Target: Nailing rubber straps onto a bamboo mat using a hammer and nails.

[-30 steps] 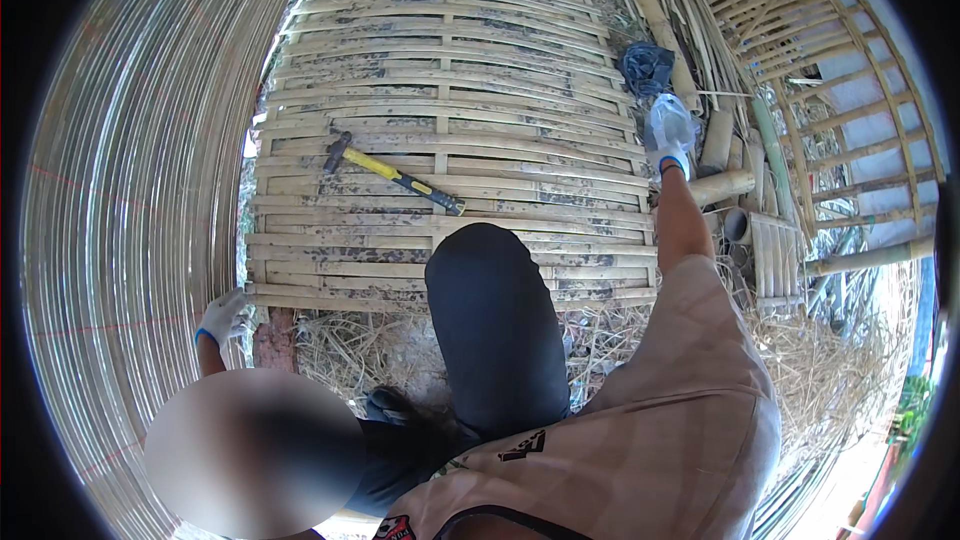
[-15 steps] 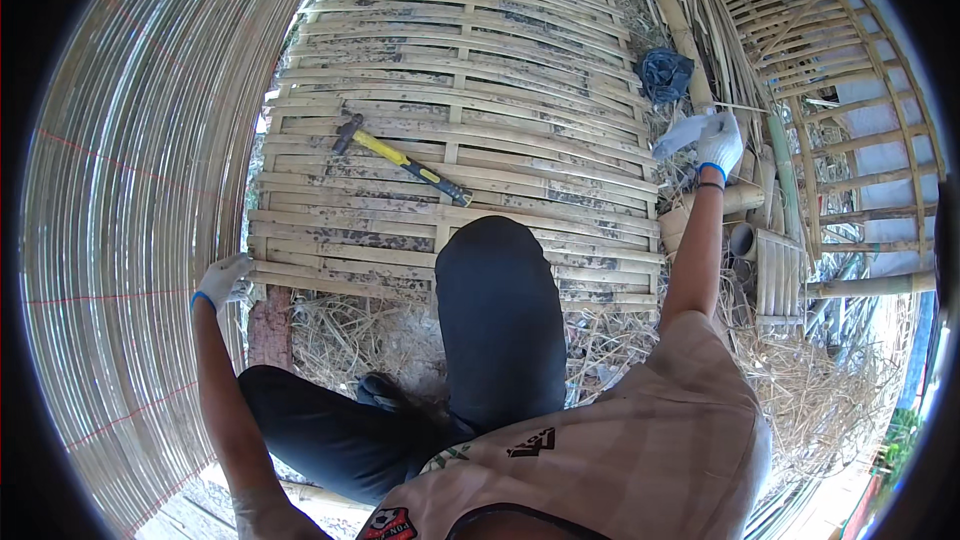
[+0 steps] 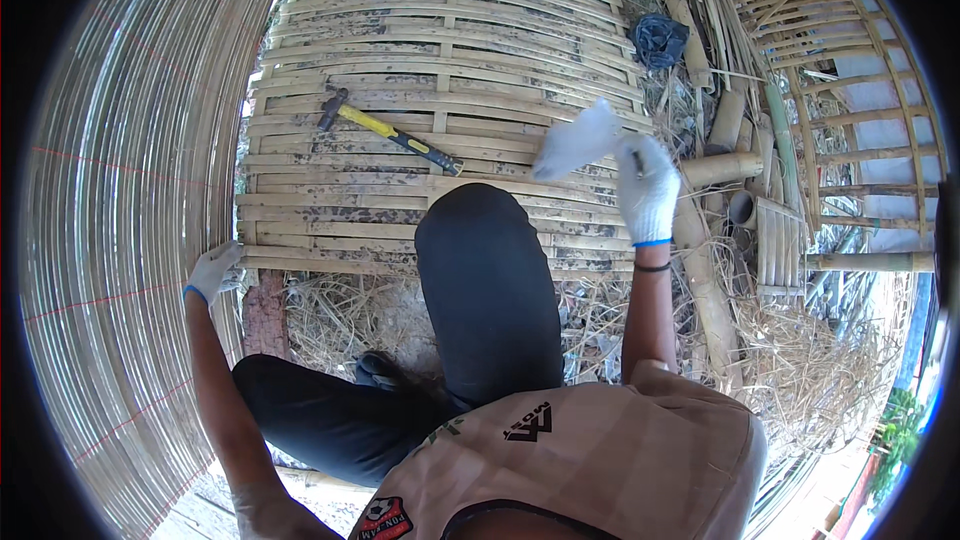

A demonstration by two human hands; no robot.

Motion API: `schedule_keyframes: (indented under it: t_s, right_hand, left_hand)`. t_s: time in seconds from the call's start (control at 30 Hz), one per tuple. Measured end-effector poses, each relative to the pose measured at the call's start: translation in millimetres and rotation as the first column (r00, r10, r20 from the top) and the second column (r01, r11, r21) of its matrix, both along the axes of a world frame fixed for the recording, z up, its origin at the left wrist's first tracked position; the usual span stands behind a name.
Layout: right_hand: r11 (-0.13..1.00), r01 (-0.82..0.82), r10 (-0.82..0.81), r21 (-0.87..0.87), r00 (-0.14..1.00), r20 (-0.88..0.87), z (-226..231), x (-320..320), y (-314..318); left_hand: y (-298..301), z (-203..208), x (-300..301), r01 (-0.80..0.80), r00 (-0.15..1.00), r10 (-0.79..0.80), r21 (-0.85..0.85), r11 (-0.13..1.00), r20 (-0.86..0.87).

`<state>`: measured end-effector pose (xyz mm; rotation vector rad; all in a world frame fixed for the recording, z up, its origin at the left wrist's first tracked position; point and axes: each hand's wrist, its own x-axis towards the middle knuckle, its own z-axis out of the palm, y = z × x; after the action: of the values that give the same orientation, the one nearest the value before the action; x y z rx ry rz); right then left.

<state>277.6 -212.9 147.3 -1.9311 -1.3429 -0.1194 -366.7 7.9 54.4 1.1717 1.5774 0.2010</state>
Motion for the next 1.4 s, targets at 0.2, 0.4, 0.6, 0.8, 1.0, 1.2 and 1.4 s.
schedule_keyframes:
  t_s: [0.2,0.4,0.6,0.8,1.0,1.2,1.4]
  right_hand:
    - [0.865,-0.14,-0.052,-0.481,0.93,-0.364,-4.2,-14.7,-50.1]
    - [1.0,0.023,-0.022,0.002,0.983,-0.184,2.0,-5.0,-17.0]
    - [0.867,-0.223,0.138,-0.445,0.967,-0.215,-117.1,32.3,35.2]
    - [0.689,0.017,0.19,-0.724,0.961,0.203,-151.0,-6.7,48.3]
    - [0.938,0.191,-0.038,-0.289,0.887,0.46,-205.0,-67.5,53.0]
    - [0.775,0.221,-0.051,-0.592,0.956,0.289,-168.2,-67.5,45.9]
    - [0.748,-0.092,0.136,-0.658,0.991,0.016,-186.8,-28.6,36.3]
  left_hand:
    - [4.7,-20.0,-9.3,-0.056,0.998,0.056,-0.082,0.995,-0.01]
    - [7.8,-14.0,-9.2,-0.042,0.998,0.037,-0.093,0.995,-0.059]
    - [8.3,-10.6,24.4,-0.045,0.999,0.046,-0.018,0.999,0.023]
    - [1.5,-2.8,-5.2,-0.048,0.996,0.056,-0.1,0.994,0.072]
    - [51.5,52.0,7.7,0.611,0.705,-0.342,0.287,0.738,-0.621]
    - [-40.7,220.5,382.7,0.628,0.704,-0.704,0.548,0.552,-0.097]
    - [-65.9,62.0,534.9,0.816,0.299,-0.94,0.466,0.342,0.167]
